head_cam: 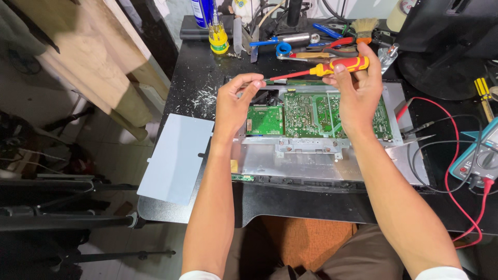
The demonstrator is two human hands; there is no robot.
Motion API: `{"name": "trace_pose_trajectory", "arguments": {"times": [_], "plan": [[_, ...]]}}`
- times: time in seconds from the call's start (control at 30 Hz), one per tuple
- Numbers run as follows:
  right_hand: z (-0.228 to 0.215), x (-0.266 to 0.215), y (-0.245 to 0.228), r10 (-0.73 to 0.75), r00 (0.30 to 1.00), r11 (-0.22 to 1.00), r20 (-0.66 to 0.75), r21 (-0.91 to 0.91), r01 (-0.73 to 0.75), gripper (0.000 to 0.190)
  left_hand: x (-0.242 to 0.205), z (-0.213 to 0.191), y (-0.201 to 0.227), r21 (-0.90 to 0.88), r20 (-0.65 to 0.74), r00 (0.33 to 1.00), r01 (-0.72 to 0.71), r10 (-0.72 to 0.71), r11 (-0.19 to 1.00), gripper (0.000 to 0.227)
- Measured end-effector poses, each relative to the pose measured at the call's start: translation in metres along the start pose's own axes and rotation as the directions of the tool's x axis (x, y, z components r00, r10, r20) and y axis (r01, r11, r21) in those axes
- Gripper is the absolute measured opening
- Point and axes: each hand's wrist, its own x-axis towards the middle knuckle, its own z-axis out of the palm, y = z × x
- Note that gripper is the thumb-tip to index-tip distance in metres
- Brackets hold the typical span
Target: The person disassembles an electronic monitor, uses a screwdriver to remove screws from a circuit board, handles internal components, and uses a probe tool to work on the wiring and connections.
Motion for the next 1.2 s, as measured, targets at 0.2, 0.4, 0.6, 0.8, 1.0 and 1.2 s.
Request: {"name": "trace_pose_trajectory", "arguments": {"times": [0.2,0.4,0.6,0.8,1.0,1.2], "plan": [[0.0,0.0,0.005,0.019,1.0,1.0,-0.009,0.011,-0.019,0.054,-0.001,0.0,0.0,0.013,-0.002,1.0,-0.014,0.014,1.0,0.021],[-0.001,0.0,0.008,0.022,1.0,0.999,0.0,0.029,-0.022,0.055,0.001,0.0,-0.007,-0.087,0.025,0.999,0.034,-0.032,0.996,0.02],[-0.001,0.0,0.009,0.047,0.999,0.998,-0.001,0.04,-0.047,0.057,0.001,-0.002,-0.01,-0.129,0.027,0.999,0.042,-0.039,0.991,0.019],[-0.002,-0.003,0.012,0.027,0.999,0.996,-0.034,0.085,-0.024,0.059,-0.001,-0.002,-0.006,0.054,0.077,0.997,-0.015,0.011,0.998,0.019],[-0.002,-0.005,0.017,0.028,0.997,0.994,-0.076,0.106,-0.02,0.054,-0.003,-0.006,-0.001,0.212,-0.03,0.999,-0.022,0.029,0.977,0.024],[0.009,-0.013,0.01,-0.146,0.988,0.989,0.049,0.026,0.145,0.054,0.002,-0.015,-0.043,0.366,-0.172,0.978,-0.049,0.119,0.929,0.023]]}}
